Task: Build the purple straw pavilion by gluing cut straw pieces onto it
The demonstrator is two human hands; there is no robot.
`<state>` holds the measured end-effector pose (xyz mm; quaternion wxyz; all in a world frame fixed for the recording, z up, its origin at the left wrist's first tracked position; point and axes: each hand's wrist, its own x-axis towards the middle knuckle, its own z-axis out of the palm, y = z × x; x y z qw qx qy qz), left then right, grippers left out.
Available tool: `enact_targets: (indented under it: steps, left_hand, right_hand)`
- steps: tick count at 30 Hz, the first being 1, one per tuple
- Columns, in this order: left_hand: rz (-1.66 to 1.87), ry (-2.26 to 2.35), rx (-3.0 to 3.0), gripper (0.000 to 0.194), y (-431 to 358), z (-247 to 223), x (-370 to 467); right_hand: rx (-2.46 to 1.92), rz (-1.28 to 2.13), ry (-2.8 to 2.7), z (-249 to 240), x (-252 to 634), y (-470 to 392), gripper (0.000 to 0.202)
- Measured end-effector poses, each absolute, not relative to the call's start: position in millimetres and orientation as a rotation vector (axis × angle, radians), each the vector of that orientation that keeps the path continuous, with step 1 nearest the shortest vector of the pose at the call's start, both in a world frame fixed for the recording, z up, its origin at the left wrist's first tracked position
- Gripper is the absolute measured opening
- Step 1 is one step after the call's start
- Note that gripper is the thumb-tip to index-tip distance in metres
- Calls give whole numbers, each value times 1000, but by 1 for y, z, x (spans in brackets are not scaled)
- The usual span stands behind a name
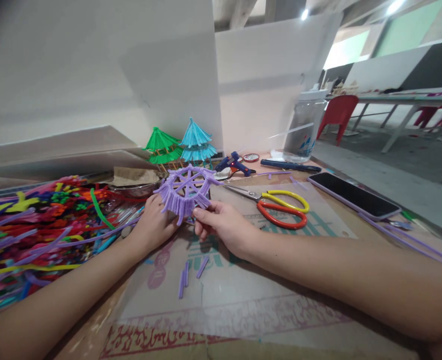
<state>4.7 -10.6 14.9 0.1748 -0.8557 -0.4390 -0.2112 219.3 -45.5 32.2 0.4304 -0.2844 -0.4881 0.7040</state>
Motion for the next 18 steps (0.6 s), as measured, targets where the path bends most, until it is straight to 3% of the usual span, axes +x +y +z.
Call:
enact_targets:
  steps: [18]
  left_hand:
    - [-672,-1357,-2523,36,-6,11,4]
  right_hand:
    - [-810,1688,-1310,31,223,-41,36]
